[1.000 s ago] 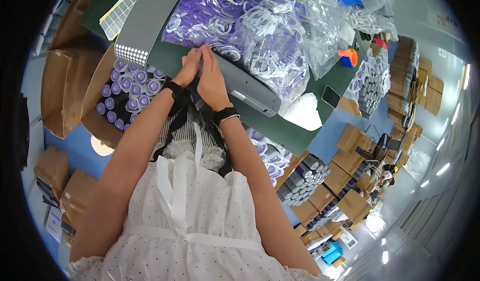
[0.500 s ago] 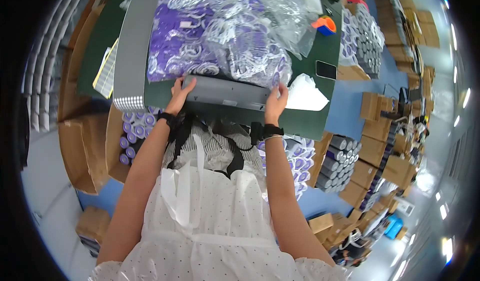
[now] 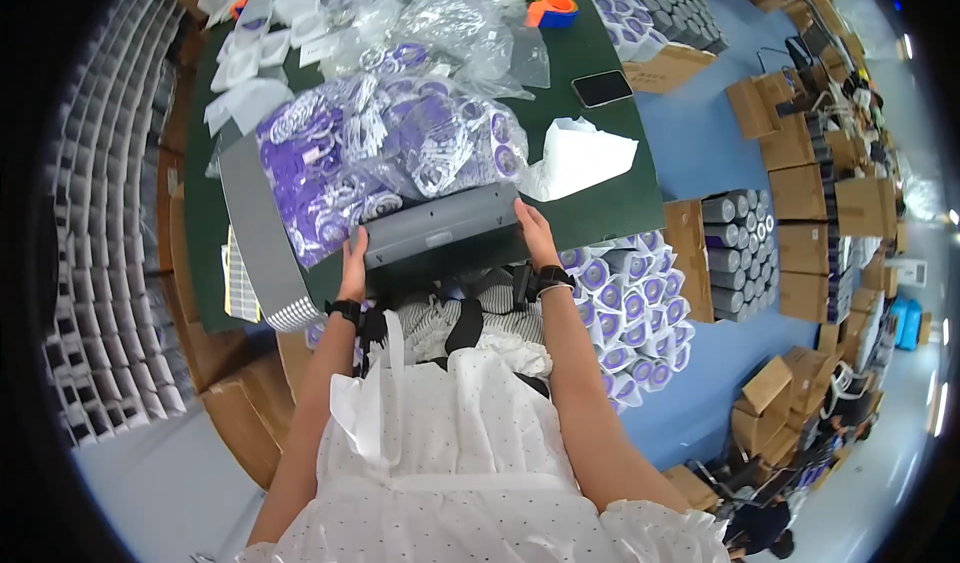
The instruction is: The person wipes a filter with a cloth, slides it into a plastic bag, and places it into a cardboard box before peeling a label from a sheet and pressing it onto a gray plastic housing.
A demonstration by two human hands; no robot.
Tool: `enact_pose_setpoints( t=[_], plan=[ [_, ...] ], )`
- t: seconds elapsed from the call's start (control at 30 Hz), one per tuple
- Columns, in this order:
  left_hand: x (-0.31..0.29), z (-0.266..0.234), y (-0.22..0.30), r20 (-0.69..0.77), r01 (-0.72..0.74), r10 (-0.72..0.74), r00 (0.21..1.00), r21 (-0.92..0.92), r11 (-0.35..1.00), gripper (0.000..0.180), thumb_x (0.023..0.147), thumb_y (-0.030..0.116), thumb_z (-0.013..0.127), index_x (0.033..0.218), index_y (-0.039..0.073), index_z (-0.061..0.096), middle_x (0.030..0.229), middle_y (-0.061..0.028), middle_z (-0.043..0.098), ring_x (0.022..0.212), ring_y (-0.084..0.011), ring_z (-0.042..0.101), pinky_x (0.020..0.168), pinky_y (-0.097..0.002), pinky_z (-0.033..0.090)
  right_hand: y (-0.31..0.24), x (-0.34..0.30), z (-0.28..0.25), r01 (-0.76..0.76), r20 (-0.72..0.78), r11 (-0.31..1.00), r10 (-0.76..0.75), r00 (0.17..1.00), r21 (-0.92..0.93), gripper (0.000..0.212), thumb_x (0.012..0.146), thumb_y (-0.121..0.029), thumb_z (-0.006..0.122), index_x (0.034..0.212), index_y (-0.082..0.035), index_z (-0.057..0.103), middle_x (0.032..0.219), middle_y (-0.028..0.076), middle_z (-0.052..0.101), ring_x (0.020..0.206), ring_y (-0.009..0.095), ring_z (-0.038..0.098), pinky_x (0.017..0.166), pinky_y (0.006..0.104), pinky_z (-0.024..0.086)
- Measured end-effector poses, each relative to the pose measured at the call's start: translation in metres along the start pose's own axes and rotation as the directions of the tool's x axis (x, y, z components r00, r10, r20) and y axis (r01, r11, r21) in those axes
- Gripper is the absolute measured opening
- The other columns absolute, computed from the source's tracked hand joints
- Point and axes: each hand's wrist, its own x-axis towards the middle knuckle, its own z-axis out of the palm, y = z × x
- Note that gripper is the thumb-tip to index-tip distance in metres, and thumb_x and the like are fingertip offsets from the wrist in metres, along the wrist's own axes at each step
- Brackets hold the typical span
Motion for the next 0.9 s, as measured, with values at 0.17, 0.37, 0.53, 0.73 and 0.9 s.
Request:
enact_pose_setpoints(
  t=[0.17,0.37,0.53,0.73,0.9],
  plan=[
    [-0.003,-0.005,-0.003,0.14,-0.031,0.043,0.989,-0.087,0.996,0.111,0.078,0.071,0.056,0.148,0.0,0.008,0.149,-0.0168,0.026,0.136,-0.0283,0.028,0.11,-0.0453,0.023,-0.009,-0.015,0.006,0.057,-0.092,0.996,-0.051,0.994,0.065,0.052,0.09,-0.046,0.057,0.121,-0.004,0.06,0.109,0.005,0.061,0.099,0.016,0.053,0.087,0.0276,0.04],
    [-0.018,-0.027,0.007,0.28,0.115,-0.019,0.96,-0.333,0.936,0.072,0.088,0.065,0.046,0.135,0.011,0.045,0.135,-0.006,0.049,0.125,-0.0232,0.042,0.1,-0.0452,0.035,0.0,0.011,0.002,0.329,-0.08,0.879,-0.377,0.923,-0.344,0.046,0.09,-0.04,0.056,0.118,-0.004,0.061,0.096,0.005,0.063,0.089,0.016,0.056,0.082,0.0259,0.043],
    [-0.058,-0.047,0.041,0.141,-0.083,0.102,0.985,-0.131,0.988,0.068,0.088,0.054,0.056,0.138,0.009,0.043,0.138,-0.0074,0.043,0.125,-0.0224,0.038,0.098,-0.0433,0.035,-0.026,-0.003,0.004,0.206,-0.032,0.921,-0.229,0.973,-0.329,0.043,0.089,-0.038,0.054,0.113,-0.004,0.062,0.102,0.017,0.066,0.096,0.027,0.063,0.084,0.0346,0.047],
    [-0.165,0.011,0.159,0.273,-0.614,0.557,0.785,0.213,0.761,0.075,0.072,0.022,0.081,0.135,0.006,0.045,0.135,-0.0081,0.045,0.122,-0.0237,0.043,0.099,-0.0371,0.036,-0.009,0.019,0.029,0.202,0.244,0.956,-0.149,0.958,-0.213,0.035,0.088,-0.029,0.056,0.11,-0.004,0.064,0.093,0.014,0.067,0.078,0.02,0.067,0.07,0.0318,0.051],
    [-0.153,0.068,0.175,0.455,-0.898,0.786,0.418,0.341,0.279,0.076,0.065,0.015,0.084,0.13,0.005,0.047,0.132,-0.0142,0.045,0.123,-0.0319,0.042,0.103,-0.0415,0.034,-0.022,0.018,0.023,0.311,-0.058,0.932,-0.326,0.944,-0.186,0.029,0.085,-0.026,0.06,0.104,-0.005,0.067,0.08,0.013,0.067,0.074,0.023,0.068,0.066,0.0341,0.052]
  ],
)
